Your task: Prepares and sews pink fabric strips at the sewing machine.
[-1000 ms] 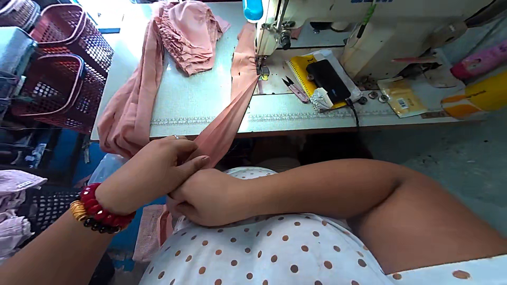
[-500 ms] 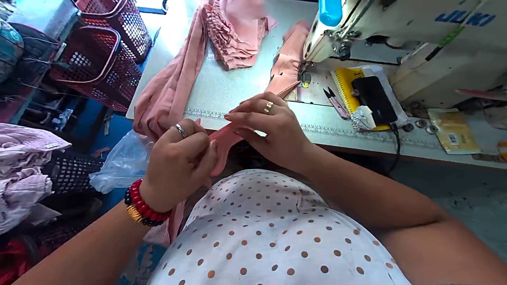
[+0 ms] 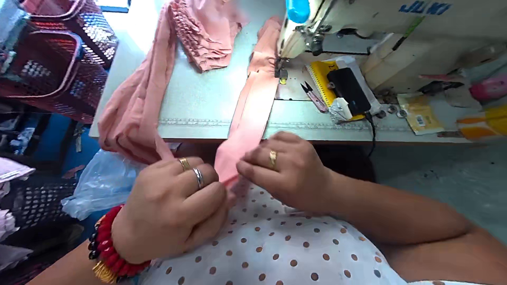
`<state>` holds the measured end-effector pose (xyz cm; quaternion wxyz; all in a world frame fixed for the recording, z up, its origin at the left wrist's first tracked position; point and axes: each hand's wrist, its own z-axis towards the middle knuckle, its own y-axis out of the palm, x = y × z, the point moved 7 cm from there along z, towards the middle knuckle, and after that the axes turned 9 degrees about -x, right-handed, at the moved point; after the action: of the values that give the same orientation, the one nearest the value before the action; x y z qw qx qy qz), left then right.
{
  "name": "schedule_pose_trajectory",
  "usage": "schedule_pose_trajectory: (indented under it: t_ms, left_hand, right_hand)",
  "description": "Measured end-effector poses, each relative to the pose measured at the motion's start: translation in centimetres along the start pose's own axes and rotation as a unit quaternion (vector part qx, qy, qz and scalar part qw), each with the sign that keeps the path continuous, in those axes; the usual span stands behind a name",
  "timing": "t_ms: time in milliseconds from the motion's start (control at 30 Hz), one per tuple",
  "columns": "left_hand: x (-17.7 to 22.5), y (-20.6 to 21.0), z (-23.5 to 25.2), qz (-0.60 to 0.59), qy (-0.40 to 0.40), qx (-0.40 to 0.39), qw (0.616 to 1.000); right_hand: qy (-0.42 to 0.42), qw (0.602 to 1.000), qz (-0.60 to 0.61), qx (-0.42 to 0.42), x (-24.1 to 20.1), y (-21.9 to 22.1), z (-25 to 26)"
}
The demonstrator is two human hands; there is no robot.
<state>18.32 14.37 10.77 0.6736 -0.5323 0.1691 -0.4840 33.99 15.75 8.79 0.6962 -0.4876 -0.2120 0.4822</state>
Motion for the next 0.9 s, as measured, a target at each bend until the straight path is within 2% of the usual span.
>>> schedule_pose_trajectory:
  t_ms: [67, 133, 267, 333, 467, 667, 900]
  left_hand:
    - [-1.2, 2.1, 1.4, -0.080, -0.026, -0.033, 0.996]
    - [-2.9, 5.4, 3.4, -0.102, -0.050, -0.052, 0.992]
    - [-5.2, 13.5, 6.9, -0.042, -0.046, -0.123, 0.990]
    - [-6.2, 15.7, 7.8, -0.007, -0.053, -0.144, 0.988]
    - [-8.5, 16.3, 9.3, 0.021, -0.074, -0.161, 0.984]
    - [-12.2, 16.4, 12.1, 0.020, -0.063, -0.181, 0.981]
    - [-16.1, 16.8, 15.7, 0.039, -0.069, -0.217, 0.973]
  right_hand:
    - [0.056, 0.997, 0.043, -0.031, 0.6, 0.9, -4.1]
    - [0.104, 0.988, 0.098, -0.058, 1.4, 1.9, -7.5]
    - [0.120, 0.976, 0.164, -0.071, 2.8, 3.2, -10.5]
    - [0.109, 0.977, 0.168, -0.071, 3.6, 3.4, -10.7]
    - [0.073, 0.987, 0.120, -0.075, 6.1, 3.9, -10.3]
    - [0.032, 0.996, 0.062, -0.064, 9.5, 4.3, -9.2]
    - [0.040, 0.998, 0.014, -0.042, 13.1, 4.5, -8.0]
